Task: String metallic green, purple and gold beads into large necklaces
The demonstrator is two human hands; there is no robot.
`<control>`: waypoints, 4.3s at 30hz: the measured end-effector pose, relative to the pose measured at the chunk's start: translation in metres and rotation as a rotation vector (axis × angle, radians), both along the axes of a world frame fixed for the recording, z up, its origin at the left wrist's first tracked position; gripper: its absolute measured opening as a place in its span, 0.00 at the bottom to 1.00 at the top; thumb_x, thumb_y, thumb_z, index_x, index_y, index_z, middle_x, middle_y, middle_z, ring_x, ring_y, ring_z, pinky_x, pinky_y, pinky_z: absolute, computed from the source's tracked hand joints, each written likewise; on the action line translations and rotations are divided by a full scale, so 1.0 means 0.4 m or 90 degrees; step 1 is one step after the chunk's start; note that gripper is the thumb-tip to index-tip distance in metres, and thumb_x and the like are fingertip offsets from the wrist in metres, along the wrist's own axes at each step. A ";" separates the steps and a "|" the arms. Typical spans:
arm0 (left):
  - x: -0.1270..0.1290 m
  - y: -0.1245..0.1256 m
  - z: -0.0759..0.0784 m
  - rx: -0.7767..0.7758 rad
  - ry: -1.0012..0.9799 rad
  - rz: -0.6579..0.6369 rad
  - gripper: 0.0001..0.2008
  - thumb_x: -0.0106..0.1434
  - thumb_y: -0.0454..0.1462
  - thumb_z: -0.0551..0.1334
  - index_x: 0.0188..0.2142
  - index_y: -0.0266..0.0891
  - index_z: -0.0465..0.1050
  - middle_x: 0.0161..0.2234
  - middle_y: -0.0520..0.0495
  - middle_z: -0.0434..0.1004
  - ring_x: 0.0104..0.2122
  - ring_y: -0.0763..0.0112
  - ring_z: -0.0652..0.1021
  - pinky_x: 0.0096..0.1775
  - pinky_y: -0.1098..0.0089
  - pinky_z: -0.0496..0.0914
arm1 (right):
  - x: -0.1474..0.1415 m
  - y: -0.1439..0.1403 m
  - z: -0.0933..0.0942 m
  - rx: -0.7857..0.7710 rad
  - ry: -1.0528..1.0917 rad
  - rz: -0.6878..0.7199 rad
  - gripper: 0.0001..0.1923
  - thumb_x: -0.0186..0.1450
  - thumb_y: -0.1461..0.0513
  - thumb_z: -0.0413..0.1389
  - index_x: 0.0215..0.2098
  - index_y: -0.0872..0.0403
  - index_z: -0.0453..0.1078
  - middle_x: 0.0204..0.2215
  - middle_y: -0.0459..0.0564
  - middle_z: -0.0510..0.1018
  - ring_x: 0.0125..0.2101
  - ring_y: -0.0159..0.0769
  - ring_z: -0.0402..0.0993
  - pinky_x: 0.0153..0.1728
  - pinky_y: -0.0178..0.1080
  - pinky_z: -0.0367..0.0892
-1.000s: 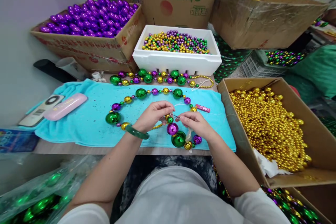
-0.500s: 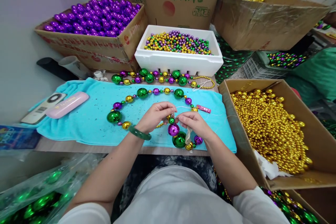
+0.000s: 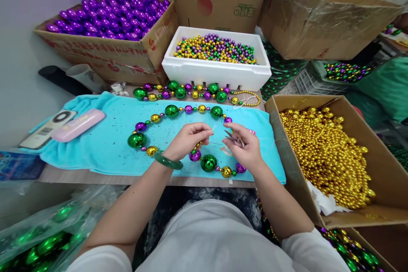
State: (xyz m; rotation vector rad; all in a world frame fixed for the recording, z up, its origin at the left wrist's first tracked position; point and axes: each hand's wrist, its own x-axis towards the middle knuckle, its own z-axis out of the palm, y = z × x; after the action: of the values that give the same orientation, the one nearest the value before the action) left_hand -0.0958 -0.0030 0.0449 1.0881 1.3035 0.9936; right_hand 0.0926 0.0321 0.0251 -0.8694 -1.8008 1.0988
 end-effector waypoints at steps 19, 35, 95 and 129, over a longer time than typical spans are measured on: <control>0.016 0.022 -0.007 -0.098 -0.329 0.143 0.10 0.58 0.40 0.64 0.34 0.33 0.74 0.32 0.44 0.75 0.35 0.69 0.76 0.37 0.68 0.72 | 0.327 -0.025 -0.018 -0.155 -0.715 -0.094 0.19 0.63 0.52 0.53 0.47 0.52 0.74 0.30 0.52 0.80 0.29 0.40 0.74 0.29 0.37 0.62; 0.079 0.009 -0.005 0.023 -0.426 0.318 0.08 0.58 0.39 0.64 0.33 0.36 0.72 0.34 0.48 0.72 0.38 0.73 0.72 0.41 0.71 0.68 | -0.084 -0.038 -0.062 -0.083 -0.099 -0.013 0.16 0.60 0.57 0.58 0.45 0.52 0.66 0.39 0.51 0.76 0.36 0.36 0.71 0.35 0.38 0.65; 0.026 0.012 -0.083 -0.118 -0.403 0.018 0.17 0.51 0.39 0.71 0.36 0.37 0.66 0.28 0.48 0.79 0.29 0.64 0.81 0.30 0.71 0.74 | 0.041 0.108 -0.149 -0.383 0.185 0.189 0.18 0.61 0.51 0.58 0.43 0.55 0.69 0.28 0.46 0.75 0.25 0.28 0.68 0.28 0.32 0.63; 0.033 0.004 -0.077 -0.128 -0.410 -0.026 0.18 0.51 0.39 0.71 0.36 0.37 0.66 0.28 0.48 0.79 0.28 0.65 0.81 0.31 0.71 0.73 | -0.020 0.076 -0.106 -0.422 0.192 0.078 0.24 0.59 0.46 0.54 0.19 0.57 0.71 0.13 0.46 0.68 0.16 0.27 0.61 0.18 0.33 0.55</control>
State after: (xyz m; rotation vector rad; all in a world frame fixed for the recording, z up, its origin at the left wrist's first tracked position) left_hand -0.0824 -0.0015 0.0141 0.5630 0.8246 1.0408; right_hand 0.0846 0.0624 -0.0174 -0.9053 -1.2570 1.8505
